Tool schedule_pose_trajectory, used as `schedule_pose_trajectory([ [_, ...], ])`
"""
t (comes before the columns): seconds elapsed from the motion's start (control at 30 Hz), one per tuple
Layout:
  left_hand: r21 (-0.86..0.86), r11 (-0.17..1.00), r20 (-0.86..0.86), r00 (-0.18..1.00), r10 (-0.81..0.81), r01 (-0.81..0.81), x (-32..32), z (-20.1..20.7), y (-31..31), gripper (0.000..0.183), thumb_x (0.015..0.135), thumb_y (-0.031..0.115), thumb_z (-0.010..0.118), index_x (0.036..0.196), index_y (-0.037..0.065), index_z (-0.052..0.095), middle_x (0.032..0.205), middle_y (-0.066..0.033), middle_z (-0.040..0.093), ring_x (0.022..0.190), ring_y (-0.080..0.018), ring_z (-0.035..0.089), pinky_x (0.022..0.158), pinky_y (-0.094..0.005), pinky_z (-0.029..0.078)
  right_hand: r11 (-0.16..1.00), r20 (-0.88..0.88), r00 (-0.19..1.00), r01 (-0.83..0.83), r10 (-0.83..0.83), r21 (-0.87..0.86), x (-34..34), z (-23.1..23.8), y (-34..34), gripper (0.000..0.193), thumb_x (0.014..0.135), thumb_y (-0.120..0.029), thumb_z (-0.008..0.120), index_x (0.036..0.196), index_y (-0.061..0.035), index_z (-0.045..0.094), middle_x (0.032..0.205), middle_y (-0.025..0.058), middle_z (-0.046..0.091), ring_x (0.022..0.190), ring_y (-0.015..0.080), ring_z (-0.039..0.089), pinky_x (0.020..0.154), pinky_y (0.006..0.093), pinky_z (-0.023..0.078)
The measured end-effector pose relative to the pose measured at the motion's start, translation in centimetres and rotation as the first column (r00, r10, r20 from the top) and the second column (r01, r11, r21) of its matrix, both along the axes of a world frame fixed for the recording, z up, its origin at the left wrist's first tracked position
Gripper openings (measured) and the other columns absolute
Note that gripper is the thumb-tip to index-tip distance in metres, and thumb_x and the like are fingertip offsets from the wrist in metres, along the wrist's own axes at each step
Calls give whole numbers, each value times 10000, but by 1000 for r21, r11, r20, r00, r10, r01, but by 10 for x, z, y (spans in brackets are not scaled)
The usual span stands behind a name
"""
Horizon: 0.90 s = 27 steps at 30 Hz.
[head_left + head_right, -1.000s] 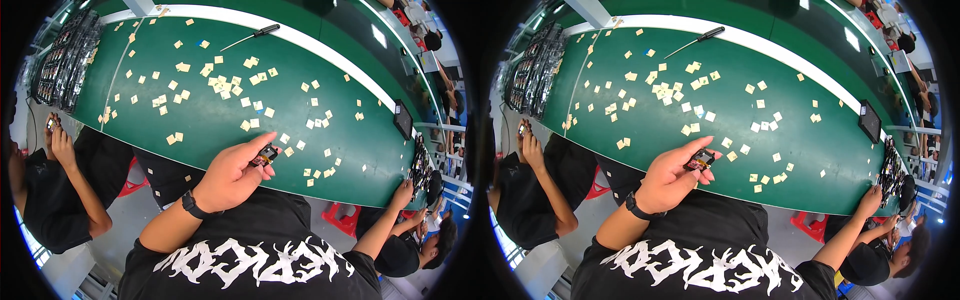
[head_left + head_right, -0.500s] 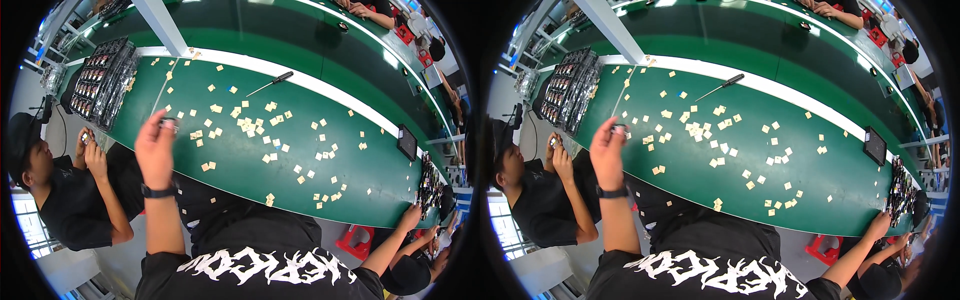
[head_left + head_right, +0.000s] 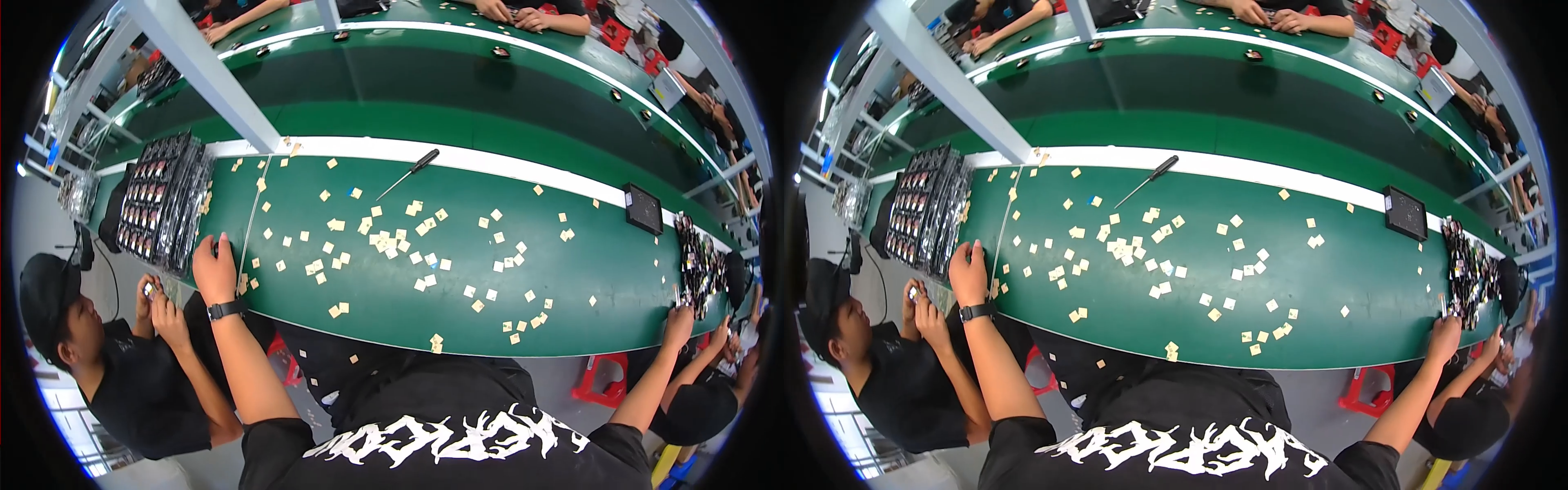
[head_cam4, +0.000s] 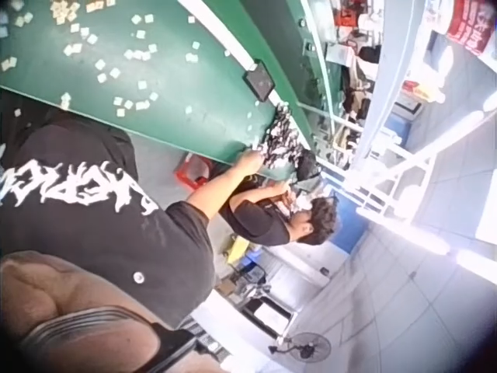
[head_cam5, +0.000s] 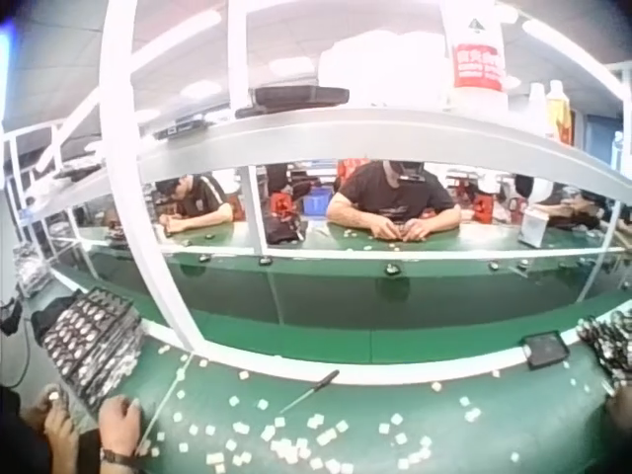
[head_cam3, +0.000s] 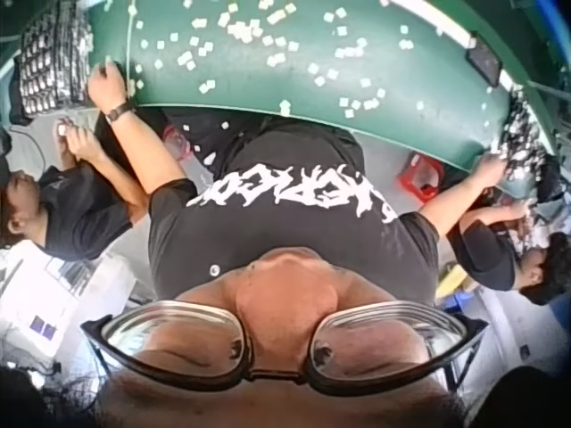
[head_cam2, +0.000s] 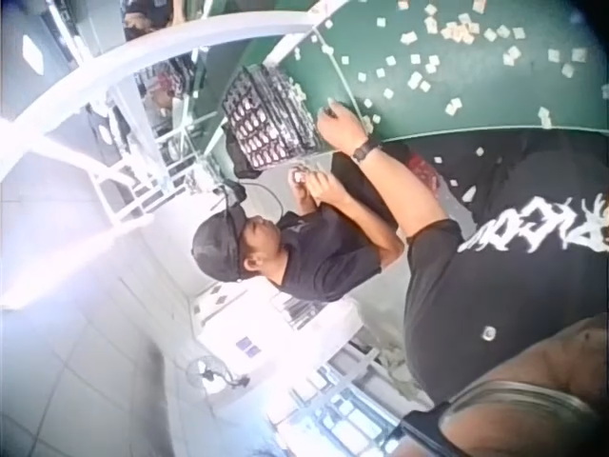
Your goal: Assembling and inspecting electronic components for smartwatches at a factory workstation.
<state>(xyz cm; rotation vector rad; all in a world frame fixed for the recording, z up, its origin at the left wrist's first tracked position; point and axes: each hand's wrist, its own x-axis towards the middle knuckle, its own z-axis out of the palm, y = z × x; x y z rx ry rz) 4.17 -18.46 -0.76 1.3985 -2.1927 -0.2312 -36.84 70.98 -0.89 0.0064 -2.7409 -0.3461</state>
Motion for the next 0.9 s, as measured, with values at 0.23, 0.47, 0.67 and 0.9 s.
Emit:
schedule_pose_trajectory([
  [0.23,-150,975,-72,982,-173,161,-32,25,76,466,957,254,684,1252,-99,611,1282,-254,639,1186,-416,607,1042,-445,456,980,-99,988,-132,118,-151,51,20,-52,223,870,-66,661,1081,2,674,1164,169,650,1052,367,648,889,427,526],
  [0.47,504,303,-802,568,-183,809,-89,30,258,508,999,74,599,1469,-21,434,1400,-191,594,1315,-259,566,1117,-395,420,467,-268,534,-840,802,-277,119,65,-282,321,686,98,741,978,-19,675,993,136,706,853,311,717,674,384,605],
  [0.67,292,-445,-765,486,423,847,-116,30,306,627,985,102,552,1547,-17,300,1449,-250,525,1274,-324,588,1130,-442,424,-15,-273,103,-916,957,-400,169,61,-410,231,747,-101,779,960,-42,711,1080,75,671,732,159,675,564,289,538],
  [0.9,473,-286,-783,546,297,834,-103,17,291,545,1015,76,529,1526,21,349,1313,-195,619,1108,-233,666,936,-360,539,45,-163,273,-622,948,-782,193,58,-433,251,746,-108,841,948,-70,696,1080,61,652,706,188,657,569,316,524],
])
